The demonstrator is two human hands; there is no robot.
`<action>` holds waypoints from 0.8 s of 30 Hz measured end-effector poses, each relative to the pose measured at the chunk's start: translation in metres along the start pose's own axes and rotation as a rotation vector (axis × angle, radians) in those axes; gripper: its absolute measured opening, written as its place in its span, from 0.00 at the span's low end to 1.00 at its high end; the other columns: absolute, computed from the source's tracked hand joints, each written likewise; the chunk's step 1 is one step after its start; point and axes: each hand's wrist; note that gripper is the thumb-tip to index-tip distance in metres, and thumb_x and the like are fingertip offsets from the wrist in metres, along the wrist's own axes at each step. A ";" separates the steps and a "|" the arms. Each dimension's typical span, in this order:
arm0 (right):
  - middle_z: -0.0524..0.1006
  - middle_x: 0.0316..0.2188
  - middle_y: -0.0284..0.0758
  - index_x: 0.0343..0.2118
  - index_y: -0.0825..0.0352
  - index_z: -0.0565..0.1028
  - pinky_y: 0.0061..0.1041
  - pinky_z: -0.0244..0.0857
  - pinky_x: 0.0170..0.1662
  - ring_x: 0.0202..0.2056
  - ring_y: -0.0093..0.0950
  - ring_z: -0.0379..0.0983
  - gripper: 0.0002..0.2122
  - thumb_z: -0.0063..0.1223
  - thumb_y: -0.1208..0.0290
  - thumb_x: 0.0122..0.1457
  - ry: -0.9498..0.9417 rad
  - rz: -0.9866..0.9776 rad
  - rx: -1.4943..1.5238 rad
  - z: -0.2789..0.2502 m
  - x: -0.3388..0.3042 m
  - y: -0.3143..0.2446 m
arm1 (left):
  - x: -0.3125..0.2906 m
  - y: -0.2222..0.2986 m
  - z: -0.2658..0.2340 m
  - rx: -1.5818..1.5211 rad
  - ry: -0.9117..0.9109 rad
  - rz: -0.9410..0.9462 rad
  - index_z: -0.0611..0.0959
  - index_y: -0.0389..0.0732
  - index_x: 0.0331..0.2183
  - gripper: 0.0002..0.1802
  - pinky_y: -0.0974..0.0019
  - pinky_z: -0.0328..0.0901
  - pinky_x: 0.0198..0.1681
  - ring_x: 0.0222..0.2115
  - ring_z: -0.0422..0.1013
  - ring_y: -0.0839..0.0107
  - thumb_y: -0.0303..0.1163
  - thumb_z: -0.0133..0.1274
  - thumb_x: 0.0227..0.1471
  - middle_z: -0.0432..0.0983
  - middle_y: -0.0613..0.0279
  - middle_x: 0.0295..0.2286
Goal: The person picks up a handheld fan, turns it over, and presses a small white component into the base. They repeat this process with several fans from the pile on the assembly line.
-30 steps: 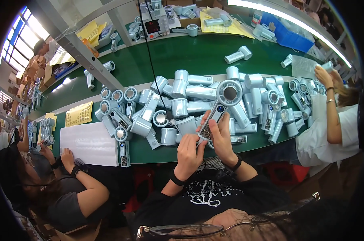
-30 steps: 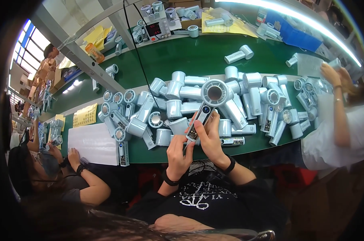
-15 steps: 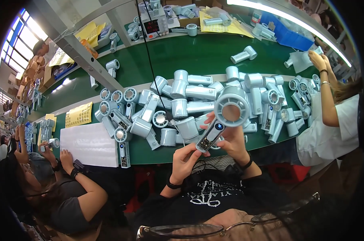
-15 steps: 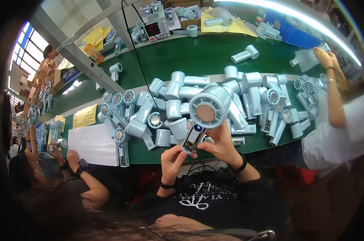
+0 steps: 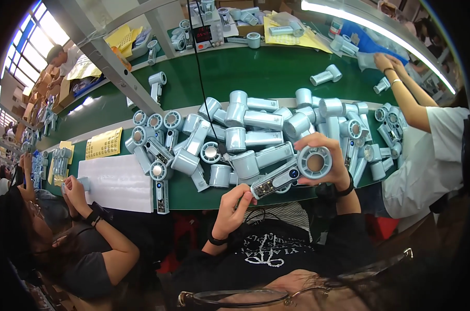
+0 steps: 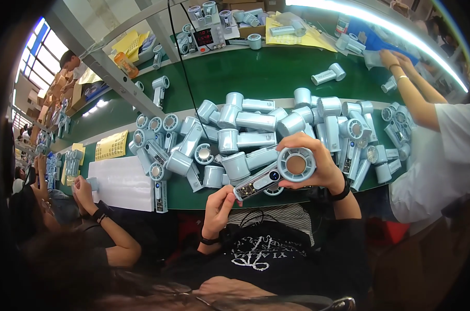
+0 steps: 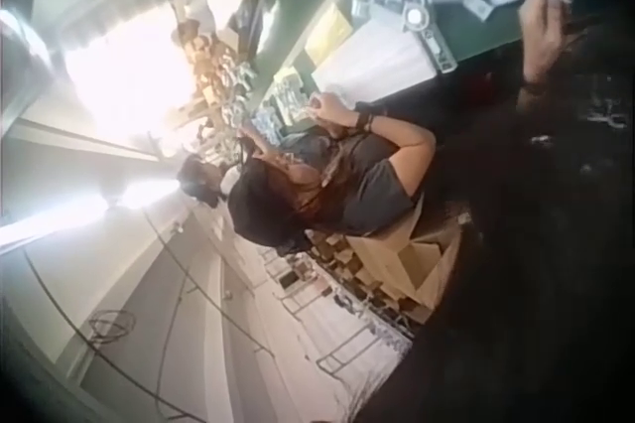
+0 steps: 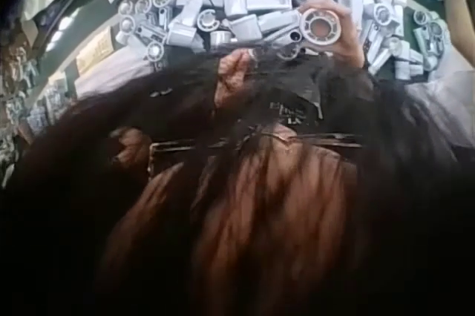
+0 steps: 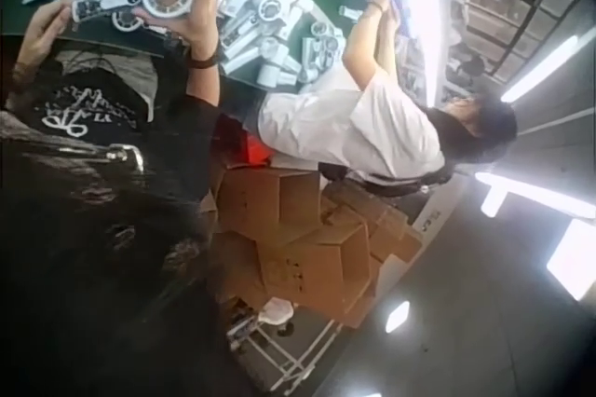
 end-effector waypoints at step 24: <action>0.68 0.42 0.46 0.61 0.69 0.47 0.42 0.64 0.47 0.40 0.35 0.69 0.43 0.59 0.52 0.49 0.557 -0.138 0.428 -0.042 0.032 -0.049 | -0.009 0.008 -0.042 0.492 0.242 0.146 0.75 0.33 0.28 0.04 0.70 0.62 0.28 0.24 0.68 0.66 0.23 0.48 0.54 0.72 0.58 0.23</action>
Point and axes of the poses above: each hand's wrist, its own x-axis towards the middle knuckle, its own z-axis out of the palm, y = z × x
